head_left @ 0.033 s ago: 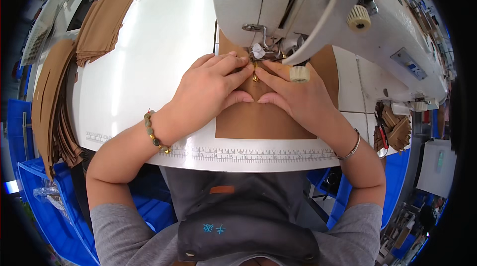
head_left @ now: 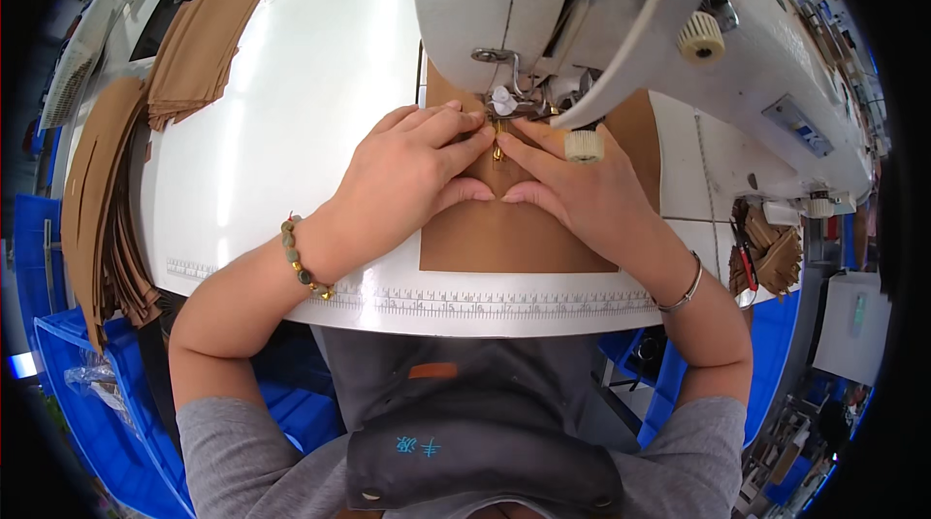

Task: Use a sewing machine to attach zippers and sew leather panels for pouches.

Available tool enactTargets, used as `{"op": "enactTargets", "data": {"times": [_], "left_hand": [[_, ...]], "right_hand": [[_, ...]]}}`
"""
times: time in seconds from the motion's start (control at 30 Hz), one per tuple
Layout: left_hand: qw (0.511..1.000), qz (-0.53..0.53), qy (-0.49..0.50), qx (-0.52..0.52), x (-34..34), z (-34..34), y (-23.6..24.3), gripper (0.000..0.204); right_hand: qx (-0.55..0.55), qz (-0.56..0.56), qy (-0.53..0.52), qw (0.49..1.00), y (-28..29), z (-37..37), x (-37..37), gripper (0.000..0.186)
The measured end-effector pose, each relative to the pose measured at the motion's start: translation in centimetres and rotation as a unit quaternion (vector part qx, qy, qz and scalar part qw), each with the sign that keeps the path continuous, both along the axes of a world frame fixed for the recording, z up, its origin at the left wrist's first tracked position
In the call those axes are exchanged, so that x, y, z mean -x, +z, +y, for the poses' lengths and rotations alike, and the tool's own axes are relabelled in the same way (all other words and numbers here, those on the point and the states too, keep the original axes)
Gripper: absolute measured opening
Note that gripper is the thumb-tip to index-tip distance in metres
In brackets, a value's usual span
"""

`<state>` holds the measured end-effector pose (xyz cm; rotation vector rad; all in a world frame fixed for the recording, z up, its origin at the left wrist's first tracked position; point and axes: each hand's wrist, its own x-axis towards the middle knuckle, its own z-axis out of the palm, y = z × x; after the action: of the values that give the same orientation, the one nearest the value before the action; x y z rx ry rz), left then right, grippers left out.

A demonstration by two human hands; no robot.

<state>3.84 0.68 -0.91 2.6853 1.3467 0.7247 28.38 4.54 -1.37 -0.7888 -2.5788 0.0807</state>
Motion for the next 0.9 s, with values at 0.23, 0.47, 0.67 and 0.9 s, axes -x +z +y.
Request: {"op": "enactTargets", "data": {"times": [0.23,0.47,0.67,0.9], "left_hand": [[1.000,-0.004,0.005,0.007,0.1,-0.2,-0.2,0.057],[0.999,-0.010,-0.004,0.031,-0.4,-2.1,0.4,0.061],[1.000,0.009,-0.007,0.016,-0.4,-2.1,0.5,0.060],[1.000,-0.011,0.000,-0.013,-0.3,-0.5,0.1,0.061]], "right_hand": [[0.034,0.017,0.001,0.999,-0.1,0.0,-0.3,0.045],[0.007,-0.016,-0.013,1.000,0.4,-1.3,-0.3,0.052],[0.016,-0.033,-0.024,0.999,0.4,-2.0,-0.3,0.055],[0.052,-0.042,-0.025,0.997,0.8,-0.5,-0.3,0.055]]}}
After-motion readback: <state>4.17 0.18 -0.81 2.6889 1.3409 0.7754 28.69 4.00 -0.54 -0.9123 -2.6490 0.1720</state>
